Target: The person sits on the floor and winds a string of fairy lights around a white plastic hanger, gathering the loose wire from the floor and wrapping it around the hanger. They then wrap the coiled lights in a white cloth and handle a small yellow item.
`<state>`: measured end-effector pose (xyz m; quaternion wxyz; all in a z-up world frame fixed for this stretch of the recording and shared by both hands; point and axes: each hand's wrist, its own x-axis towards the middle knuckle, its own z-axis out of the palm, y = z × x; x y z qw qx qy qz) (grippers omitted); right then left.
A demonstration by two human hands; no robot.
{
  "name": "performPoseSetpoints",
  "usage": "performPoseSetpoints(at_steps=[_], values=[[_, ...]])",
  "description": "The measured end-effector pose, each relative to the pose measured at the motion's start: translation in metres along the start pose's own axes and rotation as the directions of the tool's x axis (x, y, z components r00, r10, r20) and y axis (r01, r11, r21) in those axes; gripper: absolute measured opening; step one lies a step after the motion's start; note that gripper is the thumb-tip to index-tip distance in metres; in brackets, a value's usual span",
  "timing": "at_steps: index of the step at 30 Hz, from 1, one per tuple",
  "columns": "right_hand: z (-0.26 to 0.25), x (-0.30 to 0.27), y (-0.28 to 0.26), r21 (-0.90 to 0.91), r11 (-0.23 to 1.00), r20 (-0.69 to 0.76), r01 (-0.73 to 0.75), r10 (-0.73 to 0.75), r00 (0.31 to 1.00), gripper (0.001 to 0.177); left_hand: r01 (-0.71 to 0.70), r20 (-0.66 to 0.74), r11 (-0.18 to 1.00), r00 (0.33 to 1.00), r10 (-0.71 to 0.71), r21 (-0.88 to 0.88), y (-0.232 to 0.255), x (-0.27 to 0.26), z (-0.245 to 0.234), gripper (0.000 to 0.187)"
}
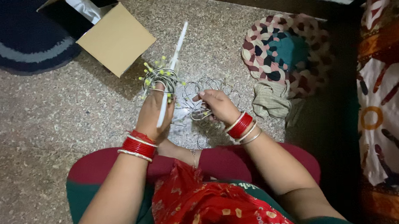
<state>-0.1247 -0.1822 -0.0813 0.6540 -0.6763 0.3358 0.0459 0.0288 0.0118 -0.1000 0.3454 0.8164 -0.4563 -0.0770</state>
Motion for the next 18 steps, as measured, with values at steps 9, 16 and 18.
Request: performPoseSetpoints(at_steps=[9, 16, 18], values=[[-0.037, 0.034, 0.038, -0.818, 0.554, 0.001, 0.157, -0.271, 0.963, 0.03, -0.154, -0.409, 0.869, 0.911, -0.061, -0.471, -0.002, 0.006, -0.007, 0.061], [-0.095, 0.023, 0.018, -0.841, 0.528, -0.305, -0.118, -0.283, 0.909, 0.024, -0.197, -0.519, 0.637, 0.771, -0.369, -0.746, -0.031, 0.011, -0.028, 0.077], [-0.111, 0.019, 0.019, -0.845, 0.511, -0.35, -0.161, -0.298, 0.888, 0.023, -0.181, -0.542, 0.652, 0.735, -0.408, -0.736, -0.044, 0.011, -0.04, 0.074]])
